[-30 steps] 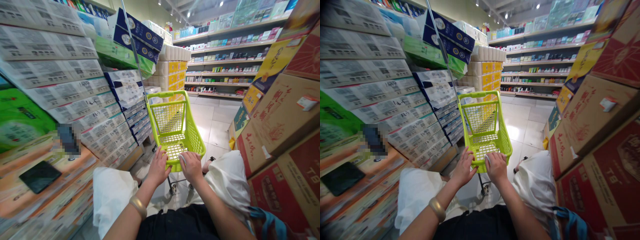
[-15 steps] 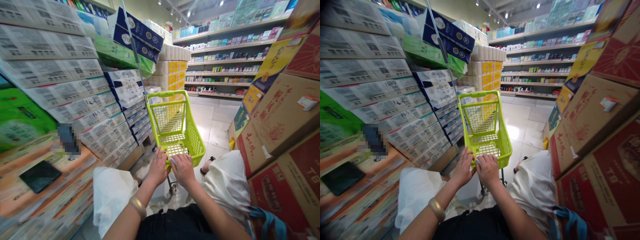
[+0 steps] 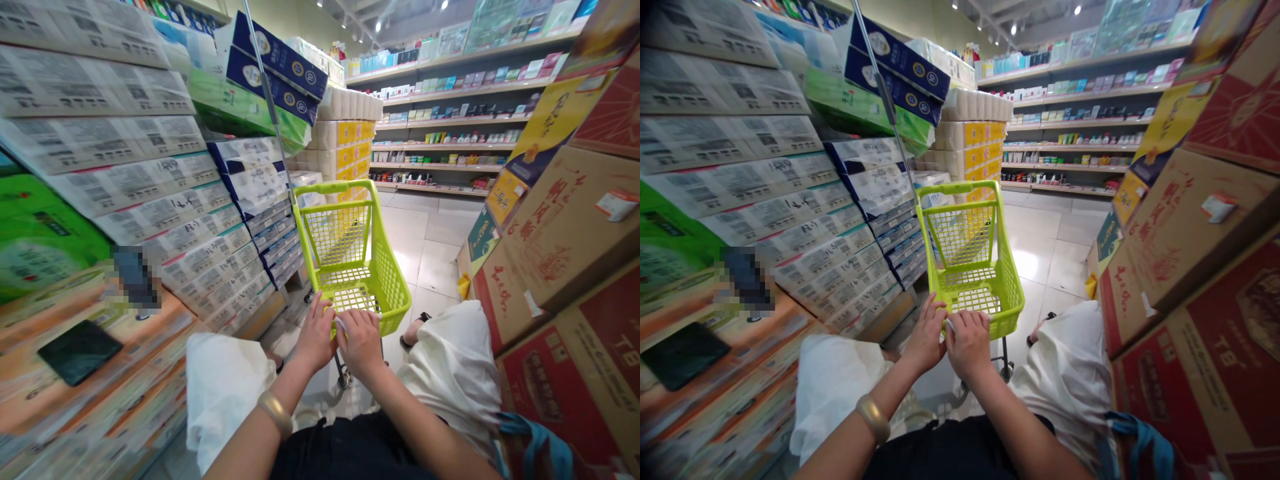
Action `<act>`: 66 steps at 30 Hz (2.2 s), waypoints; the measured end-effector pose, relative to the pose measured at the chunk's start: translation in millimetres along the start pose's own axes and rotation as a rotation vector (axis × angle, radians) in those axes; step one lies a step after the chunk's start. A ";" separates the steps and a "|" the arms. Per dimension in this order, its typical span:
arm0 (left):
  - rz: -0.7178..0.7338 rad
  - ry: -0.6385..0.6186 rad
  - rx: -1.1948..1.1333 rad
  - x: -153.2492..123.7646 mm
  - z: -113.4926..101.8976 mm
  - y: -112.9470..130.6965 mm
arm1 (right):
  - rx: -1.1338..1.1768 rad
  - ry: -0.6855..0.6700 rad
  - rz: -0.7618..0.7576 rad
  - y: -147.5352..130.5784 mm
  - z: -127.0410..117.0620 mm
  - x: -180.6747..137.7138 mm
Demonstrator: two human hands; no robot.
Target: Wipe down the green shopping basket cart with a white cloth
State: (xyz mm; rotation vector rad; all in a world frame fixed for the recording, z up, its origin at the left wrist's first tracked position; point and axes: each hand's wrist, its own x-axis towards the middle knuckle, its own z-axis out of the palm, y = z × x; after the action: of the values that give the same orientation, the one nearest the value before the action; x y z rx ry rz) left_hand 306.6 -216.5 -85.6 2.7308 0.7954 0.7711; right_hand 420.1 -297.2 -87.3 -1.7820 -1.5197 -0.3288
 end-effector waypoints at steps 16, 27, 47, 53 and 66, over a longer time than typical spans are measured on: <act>0.008 0.020 0.015 -0.3 -0.5 0.2 | -0.028 0.062 0.079 19.8 -7.6 1.1; 0.013 -0.002 0.016 -1.8 -3.1 -2.2 | -0.058 0.077 0.070 33.9 -13.9 2.0; 0.010 0.029 0.003 -0.8 -4.1 -2.7 | -0.120 0.111 0.139 41.9 -14.9 6.1; 0.023 0.024 0.008 -4.8 -6.0 -8.3 | -0.024 -0.012 -0.031 -3.7 0.6 1.7; -0.014 0.034 -0.025 -2.6 -3.1 -4.1 | -0.091 0.107 0.127 48.7 -16.2 4.4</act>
State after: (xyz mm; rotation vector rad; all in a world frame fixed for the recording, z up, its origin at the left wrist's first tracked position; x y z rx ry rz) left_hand 301.2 -214.3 -85.4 2.6935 0.8055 0.8209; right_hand 470.8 -305.3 -91.8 -1.8906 -1.3298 -0.4289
